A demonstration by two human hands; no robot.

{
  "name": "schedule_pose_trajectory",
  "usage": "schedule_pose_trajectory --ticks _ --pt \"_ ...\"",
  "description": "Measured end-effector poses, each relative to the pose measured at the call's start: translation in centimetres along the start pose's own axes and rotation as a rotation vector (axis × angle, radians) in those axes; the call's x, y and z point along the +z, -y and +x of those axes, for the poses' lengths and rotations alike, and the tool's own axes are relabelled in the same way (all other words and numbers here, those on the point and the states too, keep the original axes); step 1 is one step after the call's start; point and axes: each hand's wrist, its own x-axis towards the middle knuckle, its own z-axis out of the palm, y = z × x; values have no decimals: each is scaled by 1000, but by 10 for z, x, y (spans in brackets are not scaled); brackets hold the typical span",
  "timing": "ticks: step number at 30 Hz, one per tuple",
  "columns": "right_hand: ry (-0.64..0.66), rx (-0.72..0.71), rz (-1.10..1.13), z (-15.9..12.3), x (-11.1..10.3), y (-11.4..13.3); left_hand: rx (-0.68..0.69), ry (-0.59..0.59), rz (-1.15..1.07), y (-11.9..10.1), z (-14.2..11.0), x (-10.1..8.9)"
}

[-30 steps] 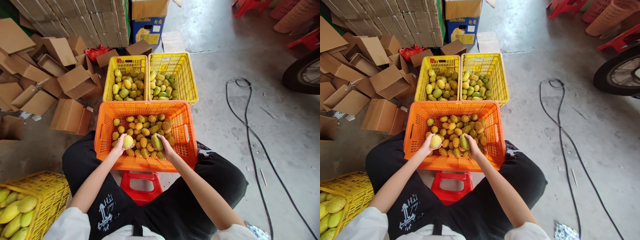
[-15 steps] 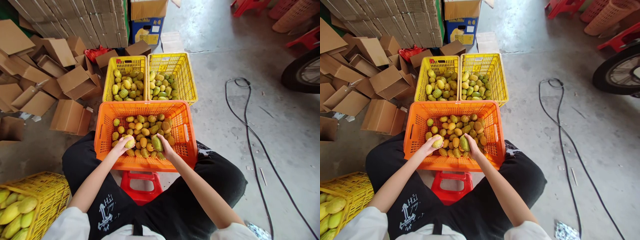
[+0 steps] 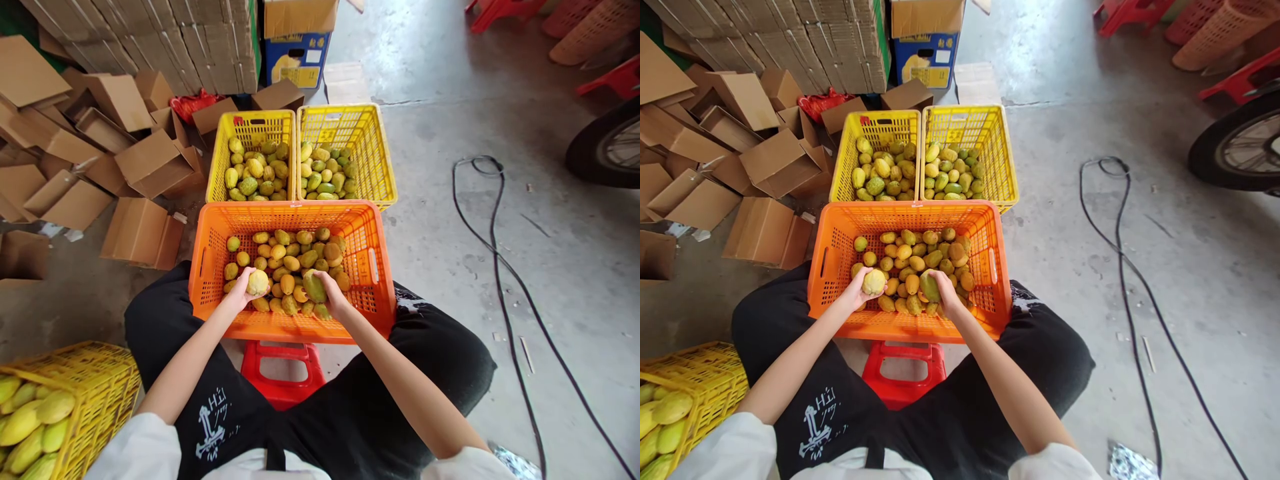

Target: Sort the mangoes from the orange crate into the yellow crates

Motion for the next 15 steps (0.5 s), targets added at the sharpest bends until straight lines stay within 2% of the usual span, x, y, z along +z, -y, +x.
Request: schedule_pose_trajectory --ticks 4,10,15 --pt "-6 78 65 -5 5 5 -33 11 -19 -1 -2 1" --pt "27 96 102 -8 9 7 -70 -4 -115 -1 -4 5" --pt "52 101 75 -8 7 8 -48 -19 -93 -1 -3 4"
